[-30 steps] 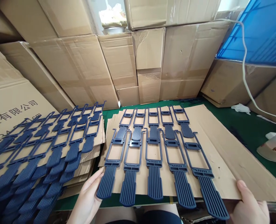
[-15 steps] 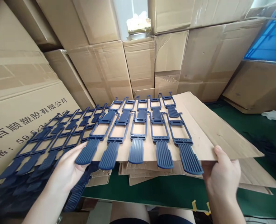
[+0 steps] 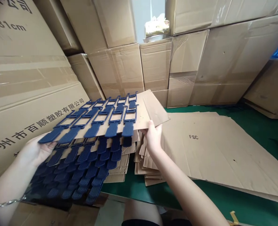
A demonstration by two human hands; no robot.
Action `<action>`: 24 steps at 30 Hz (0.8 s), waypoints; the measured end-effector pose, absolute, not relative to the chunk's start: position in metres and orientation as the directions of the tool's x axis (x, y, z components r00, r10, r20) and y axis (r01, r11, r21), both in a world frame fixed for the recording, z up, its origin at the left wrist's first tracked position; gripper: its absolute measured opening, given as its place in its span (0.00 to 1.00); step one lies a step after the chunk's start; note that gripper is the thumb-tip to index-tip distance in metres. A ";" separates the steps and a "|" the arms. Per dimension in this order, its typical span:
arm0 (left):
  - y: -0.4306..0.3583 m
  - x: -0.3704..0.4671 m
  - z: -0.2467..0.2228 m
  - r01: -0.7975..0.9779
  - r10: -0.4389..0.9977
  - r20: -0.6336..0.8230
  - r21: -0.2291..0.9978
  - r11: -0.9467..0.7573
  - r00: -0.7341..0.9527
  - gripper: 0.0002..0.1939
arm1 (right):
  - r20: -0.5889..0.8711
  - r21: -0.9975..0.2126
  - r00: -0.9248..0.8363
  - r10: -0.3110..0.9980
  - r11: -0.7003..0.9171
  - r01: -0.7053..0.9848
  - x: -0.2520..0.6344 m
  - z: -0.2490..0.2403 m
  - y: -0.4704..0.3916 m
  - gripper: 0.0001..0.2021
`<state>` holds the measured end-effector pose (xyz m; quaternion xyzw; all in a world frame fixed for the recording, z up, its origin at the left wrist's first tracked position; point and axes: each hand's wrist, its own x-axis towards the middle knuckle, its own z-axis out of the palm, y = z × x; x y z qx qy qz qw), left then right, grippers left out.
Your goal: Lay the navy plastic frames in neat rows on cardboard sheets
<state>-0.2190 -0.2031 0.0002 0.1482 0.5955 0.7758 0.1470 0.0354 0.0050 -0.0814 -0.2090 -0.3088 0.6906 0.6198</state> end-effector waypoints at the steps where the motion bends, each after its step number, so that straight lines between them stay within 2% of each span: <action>1: -0.208 -0.228 0.003 -0.072 0.382 0.025 0.969 -0.238 -0.924 0.13 | 0.081 -0.673 -0.176 0.981 -0.076 -0.735 0.022 -0.082 0.002 0.25; 5: -0.228 -0.260 0.010 -0.106 0.312 -0.035 0.971 -0.214 -0.949 0.16 | 0.051 -0.640 -0.296 0.954 -0.197 -0.743 -0.019 -0.082 -0.013 0.28; 14: -0.255 -0.297 -0.001 -0.167 0.284 -0.122 0.976 -0.141 -0.951 0.16 | 0.065 -0.656 -0.371 0.926 -0.241 -0.716 -0.061 -0.072 -0.036 0.32; 24: -0.256 -0.300 -0.008 -0.231 0.274 -0.203 0.970 -0.073 -0.940 0.15 | -0.075 -0.598 -0.444 0.893 -0.397 -0.697 -0.069 -0.083 -0.046 0.33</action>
